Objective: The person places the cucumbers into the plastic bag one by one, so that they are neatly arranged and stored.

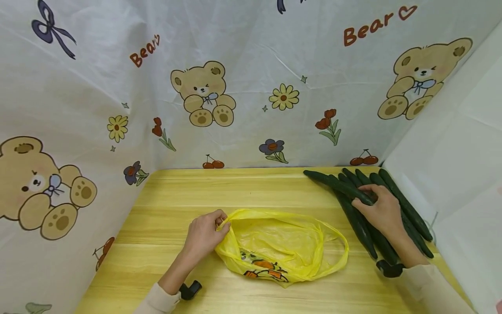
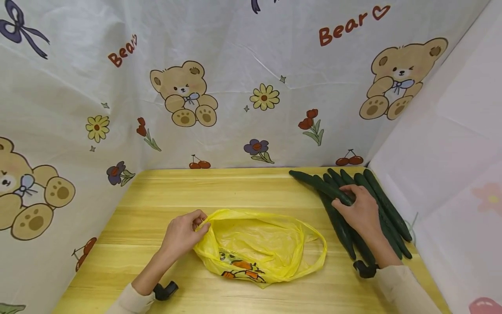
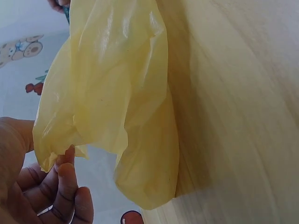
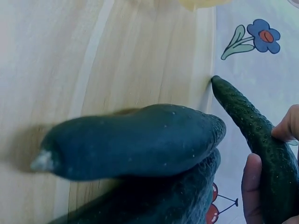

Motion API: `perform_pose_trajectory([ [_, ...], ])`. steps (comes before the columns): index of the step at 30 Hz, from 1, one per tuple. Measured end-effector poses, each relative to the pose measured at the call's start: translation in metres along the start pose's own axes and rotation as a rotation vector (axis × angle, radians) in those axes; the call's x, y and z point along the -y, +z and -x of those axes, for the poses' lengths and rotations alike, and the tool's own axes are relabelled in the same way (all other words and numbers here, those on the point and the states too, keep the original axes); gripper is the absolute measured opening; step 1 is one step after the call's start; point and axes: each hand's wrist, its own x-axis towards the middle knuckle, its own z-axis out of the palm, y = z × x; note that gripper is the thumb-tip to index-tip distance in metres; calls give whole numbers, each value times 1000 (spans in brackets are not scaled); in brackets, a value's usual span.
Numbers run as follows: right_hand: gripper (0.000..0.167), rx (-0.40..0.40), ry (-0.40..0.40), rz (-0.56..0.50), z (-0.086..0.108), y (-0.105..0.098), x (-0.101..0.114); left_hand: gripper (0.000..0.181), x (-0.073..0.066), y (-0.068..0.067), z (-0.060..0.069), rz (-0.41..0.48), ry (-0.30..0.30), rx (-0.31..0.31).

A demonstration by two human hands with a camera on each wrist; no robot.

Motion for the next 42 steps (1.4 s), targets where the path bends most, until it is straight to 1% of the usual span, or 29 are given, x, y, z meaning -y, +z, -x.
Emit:
perform_pose_trajectory([
  [4, 34, -15, 1, 3, 4, -6, 1, 9, 1, 0, -2, 5, -3, -3],
  [10, 33, -23, 17, -28, 11, -15, 5, 10, 4, 0, -7, 19, -14, 3],
  [15, 32, -27, 10, -48, 16, -22, 12, 11, 6, 1, -13, 24, -38, 7],
  [17, 33, -31, -2, -53, 19, -25, 15, 11, 6, 0, -15, 26, -39, 7],
  [20, 33, -39, -32, -62, 22, -30, 21, 11, 5, 0, -18, 19, -34, 1],
  [26, 34, -40, -92, -91, 31, -42, 32, 11, 2, -3, -23, 12, -2, -15],
  [29, 36, -27, -104, -98, 35, -47, 37, 11, 1, -4, -25, 5, 8, -19],
  [35, 38, -16, -118, -115, 40, -52, 48, 14, 0, -3, -28, -11, 24, -3],
  [42, 39, 20, -127, -150, 45, -58, 60, 12, -1, -3, -28, -14, 30, -17],
])
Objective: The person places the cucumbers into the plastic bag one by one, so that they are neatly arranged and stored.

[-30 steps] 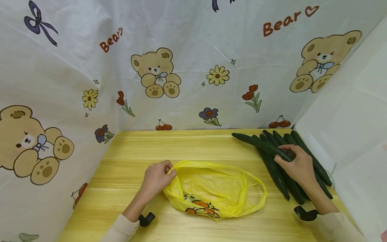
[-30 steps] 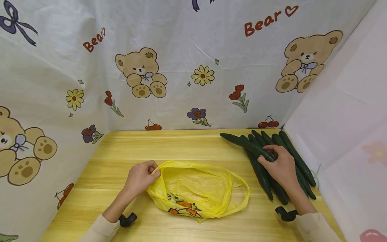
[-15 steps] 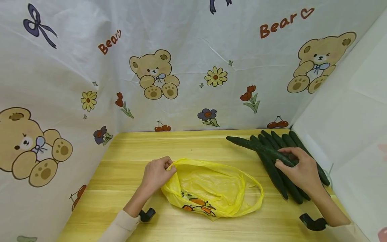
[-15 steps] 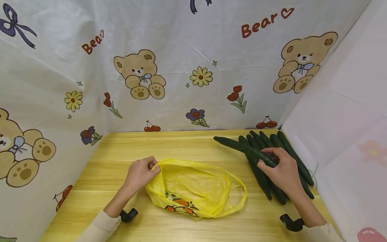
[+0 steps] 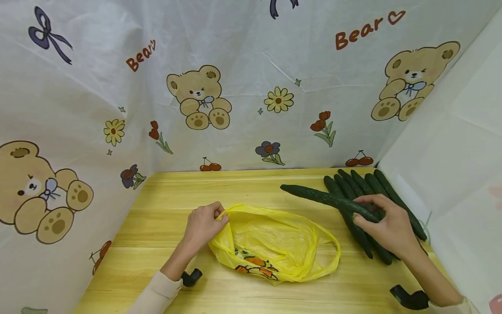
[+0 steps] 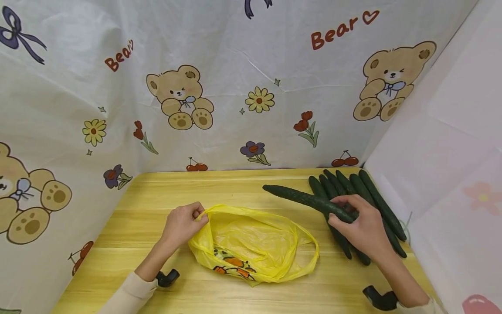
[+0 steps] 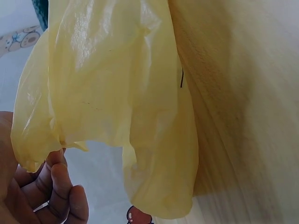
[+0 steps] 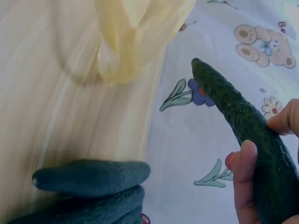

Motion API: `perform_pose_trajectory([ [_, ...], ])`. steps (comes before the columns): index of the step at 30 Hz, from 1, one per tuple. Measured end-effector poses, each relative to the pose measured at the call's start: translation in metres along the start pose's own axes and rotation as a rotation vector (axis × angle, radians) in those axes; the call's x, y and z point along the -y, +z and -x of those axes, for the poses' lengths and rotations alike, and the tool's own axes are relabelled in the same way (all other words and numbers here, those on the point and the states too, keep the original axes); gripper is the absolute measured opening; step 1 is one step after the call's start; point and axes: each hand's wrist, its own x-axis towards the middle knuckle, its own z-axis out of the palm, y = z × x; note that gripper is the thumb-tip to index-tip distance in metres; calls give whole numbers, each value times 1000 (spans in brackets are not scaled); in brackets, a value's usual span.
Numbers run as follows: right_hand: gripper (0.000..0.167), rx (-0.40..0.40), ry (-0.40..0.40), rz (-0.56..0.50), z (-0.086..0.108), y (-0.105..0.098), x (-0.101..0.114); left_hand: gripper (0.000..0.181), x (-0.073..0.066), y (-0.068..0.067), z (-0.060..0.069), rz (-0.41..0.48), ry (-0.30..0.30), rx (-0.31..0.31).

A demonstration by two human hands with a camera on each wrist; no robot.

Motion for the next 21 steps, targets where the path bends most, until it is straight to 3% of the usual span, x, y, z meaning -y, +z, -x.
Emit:
perform_pose_trajectory([
  [9, 36, 101, 58, -47, 6, -3, 19, 12, 0, -1, 1, 13, -4, -14],
  [21, 38, 161, 9, -84, 12, 4, 40, 9, 0, -2, 2, 14, -12, -15],
])
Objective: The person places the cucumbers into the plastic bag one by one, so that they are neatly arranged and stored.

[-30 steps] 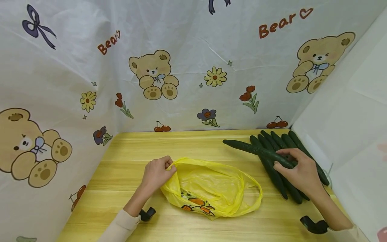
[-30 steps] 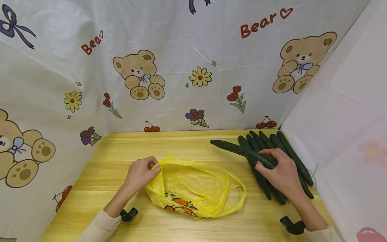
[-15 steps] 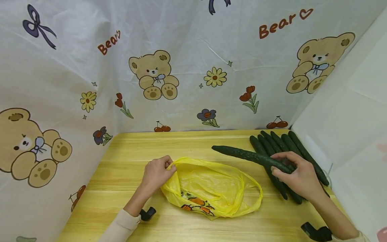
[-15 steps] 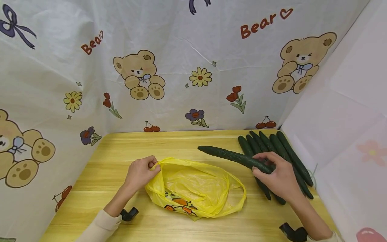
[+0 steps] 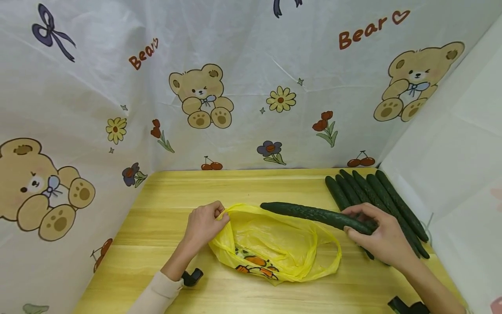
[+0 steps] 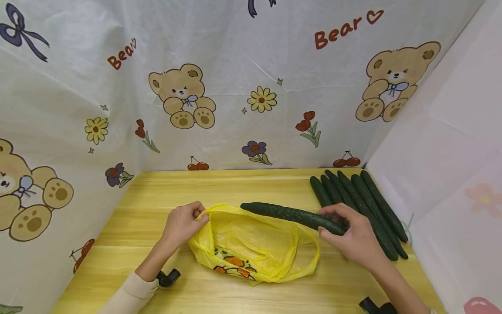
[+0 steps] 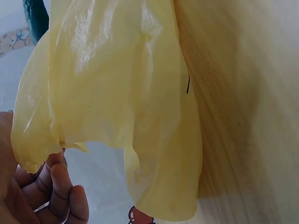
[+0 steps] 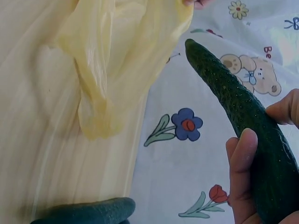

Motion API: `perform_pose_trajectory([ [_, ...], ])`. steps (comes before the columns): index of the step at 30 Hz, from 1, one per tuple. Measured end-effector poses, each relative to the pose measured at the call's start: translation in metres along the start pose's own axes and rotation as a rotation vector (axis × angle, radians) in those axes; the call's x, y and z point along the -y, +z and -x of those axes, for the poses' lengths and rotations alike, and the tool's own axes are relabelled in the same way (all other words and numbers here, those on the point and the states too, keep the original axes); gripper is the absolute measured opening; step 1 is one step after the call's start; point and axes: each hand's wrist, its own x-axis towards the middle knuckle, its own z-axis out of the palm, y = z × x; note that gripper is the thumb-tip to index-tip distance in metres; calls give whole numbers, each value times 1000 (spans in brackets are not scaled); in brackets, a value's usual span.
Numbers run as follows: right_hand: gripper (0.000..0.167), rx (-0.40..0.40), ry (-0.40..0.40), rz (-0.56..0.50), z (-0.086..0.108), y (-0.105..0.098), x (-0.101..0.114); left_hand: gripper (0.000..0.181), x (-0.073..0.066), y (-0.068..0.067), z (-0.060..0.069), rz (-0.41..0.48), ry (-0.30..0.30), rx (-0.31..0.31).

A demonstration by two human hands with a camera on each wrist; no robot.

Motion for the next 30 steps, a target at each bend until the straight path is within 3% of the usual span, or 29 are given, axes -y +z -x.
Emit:
perform_pose_trajectory([
  [12, 38, 54, -30, -36, -1, 29, 2, 11, -4, -1, -1, -4, 4, -13],
  [23, 34, 126, -72, -102, -29, 72, 17, 13, -7, -2, -1, 11, 13, -31],
  [30, 31, 155, -101, -81, -47, 92, 31, 11, -8, -2, -1, 15, 20, -22],
])
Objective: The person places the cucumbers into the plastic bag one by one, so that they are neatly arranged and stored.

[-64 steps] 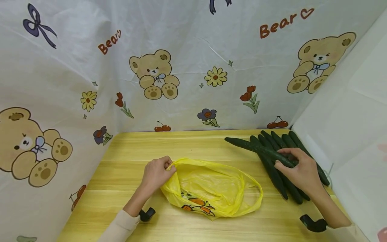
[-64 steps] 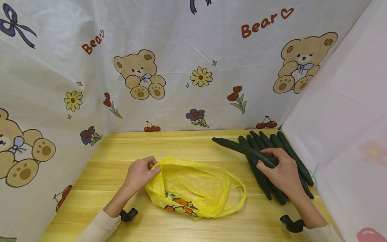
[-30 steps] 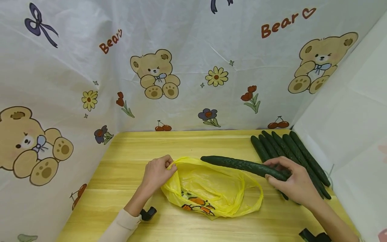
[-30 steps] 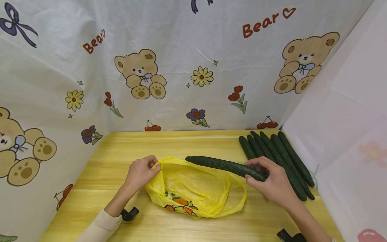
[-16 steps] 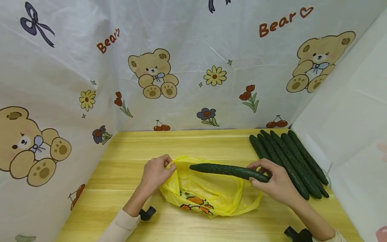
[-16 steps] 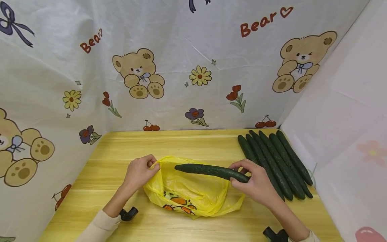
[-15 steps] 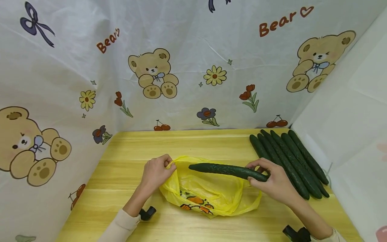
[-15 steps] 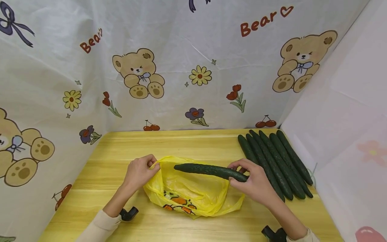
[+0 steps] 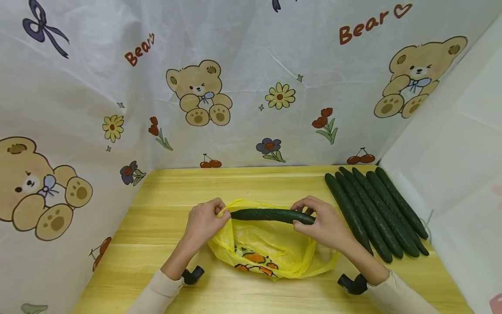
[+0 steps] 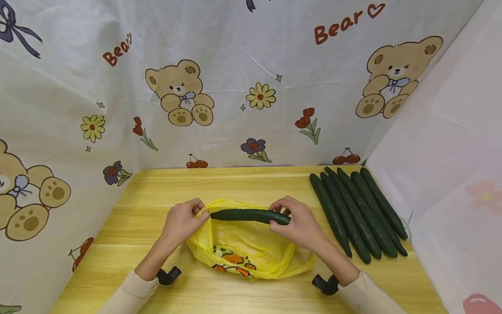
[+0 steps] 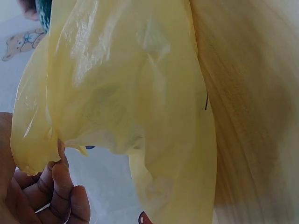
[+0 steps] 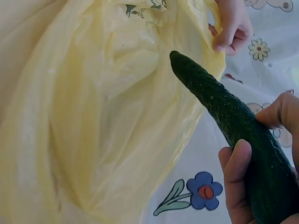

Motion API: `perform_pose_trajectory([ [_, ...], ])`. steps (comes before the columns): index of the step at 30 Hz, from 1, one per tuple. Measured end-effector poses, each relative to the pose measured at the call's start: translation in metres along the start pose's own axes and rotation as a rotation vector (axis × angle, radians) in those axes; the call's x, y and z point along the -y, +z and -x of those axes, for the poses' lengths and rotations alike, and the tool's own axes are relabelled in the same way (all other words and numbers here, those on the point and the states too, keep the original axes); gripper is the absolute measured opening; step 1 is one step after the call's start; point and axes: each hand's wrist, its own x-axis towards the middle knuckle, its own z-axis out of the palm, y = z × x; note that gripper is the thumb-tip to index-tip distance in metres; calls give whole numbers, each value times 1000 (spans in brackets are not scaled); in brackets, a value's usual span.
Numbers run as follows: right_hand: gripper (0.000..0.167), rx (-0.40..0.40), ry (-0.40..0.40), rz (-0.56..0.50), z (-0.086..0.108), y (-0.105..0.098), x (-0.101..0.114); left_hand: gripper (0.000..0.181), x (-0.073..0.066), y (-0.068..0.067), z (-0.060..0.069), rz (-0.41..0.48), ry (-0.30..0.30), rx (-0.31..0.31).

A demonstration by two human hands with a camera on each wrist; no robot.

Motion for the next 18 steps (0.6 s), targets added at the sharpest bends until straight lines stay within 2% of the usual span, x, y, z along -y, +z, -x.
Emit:
perform_pose_trajectory([
  [10, 28, 77, -17, 37, -19, 16, 13, 10, -2, 0, 0, 8, 6, 7],
  [18, 28, 129, -25, 12, -27, 26, 25, 10, -4, 3, -1, 18, 9, 2],
])
